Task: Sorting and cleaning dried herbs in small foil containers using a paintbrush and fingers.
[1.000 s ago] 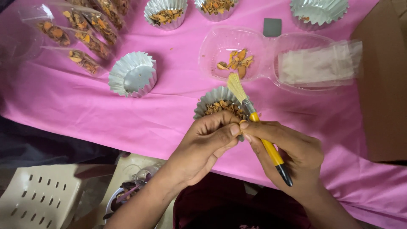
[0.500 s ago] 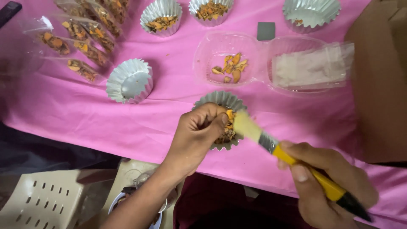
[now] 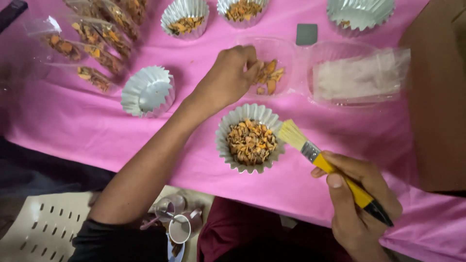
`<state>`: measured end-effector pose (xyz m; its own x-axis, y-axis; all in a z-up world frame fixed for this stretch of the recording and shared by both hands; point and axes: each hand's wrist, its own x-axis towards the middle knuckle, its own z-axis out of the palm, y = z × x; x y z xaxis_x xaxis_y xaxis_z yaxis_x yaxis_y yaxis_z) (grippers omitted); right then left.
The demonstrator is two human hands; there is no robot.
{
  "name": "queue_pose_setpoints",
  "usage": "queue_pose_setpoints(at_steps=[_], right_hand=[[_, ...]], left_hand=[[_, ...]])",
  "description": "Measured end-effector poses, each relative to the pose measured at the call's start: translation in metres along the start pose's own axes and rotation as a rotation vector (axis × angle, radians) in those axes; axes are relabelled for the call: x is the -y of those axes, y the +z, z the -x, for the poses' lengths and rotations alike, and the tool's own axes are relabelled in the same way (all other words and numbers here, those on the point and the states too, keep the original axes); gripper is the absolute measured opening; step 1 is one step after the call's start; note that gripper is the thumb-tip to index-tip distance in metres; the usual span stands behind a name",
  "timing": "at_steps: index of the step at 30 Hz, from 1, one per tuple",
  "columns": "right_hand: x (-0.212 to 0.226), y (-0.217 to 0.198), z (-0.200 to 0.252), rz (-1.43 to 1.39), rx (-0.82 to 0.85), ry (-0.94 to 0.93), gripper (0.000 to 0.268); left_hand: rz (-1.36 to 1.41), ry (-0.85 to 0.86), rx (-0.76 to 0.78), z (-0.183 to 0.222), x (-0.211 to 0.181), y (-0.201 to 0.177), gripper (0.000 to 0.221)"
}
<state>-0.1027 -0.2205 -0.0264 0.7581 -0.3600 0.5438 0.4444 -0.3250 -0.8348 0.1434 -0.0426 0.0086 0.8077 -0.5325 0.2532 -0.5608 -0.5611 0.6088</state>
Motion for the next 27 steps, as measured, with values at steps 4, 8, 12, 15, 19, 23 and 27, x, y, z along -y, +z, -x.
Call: queue_pose_setpoints(at_steps=[4, 8, 12, 15, 19, 23, 27], right_hand=[[-0.007, -0.003, 0.006, 0.007, -0.028, 0.006, 0.026], [-0.007, -0.006, 0.01, 0.032, -0.003, 0.034, 0.027], [-0.01, -0.001, 0.017, -0.001, -0.075, 0.036, 0.028], [-0.018, 0.003, 0.021, -0.035, -0.114, 0.005, 0.026], [-0.022, 0.001, 0.021, -0.064, -0.116, -0.002, 0.027], [-0.006, -0.001, 0.013, 0.054, -0.042, 0.025, 0.027], [-0.006, -0.002, 0.012, 0.036, -0.011, 0.014, 0.028]], left_hand=[[-0.15, -0.012, 0.062, 0.017, -0.013, -0.011, 0.022], [-0.132, -0.205, 0.311, 0.07, -0.054, -0.028, 0.03], [-0.265, -0.096, 0.571, 0.106, -0.057, -0.017, 0.015], [-0.272, -0.107, 0.58, 0.111, -0.057, -0.006, 0.008], [-0.324, -0.119, 0.584, 0.109, -0.055, 0.0, 0.016], [-0.289, -0.175, 0.577, 0.106, -0.058, 0.002, 0.015], [-0.247, -0.25, 0.623, 0.103, -0.072, -0.007, 0.014]])
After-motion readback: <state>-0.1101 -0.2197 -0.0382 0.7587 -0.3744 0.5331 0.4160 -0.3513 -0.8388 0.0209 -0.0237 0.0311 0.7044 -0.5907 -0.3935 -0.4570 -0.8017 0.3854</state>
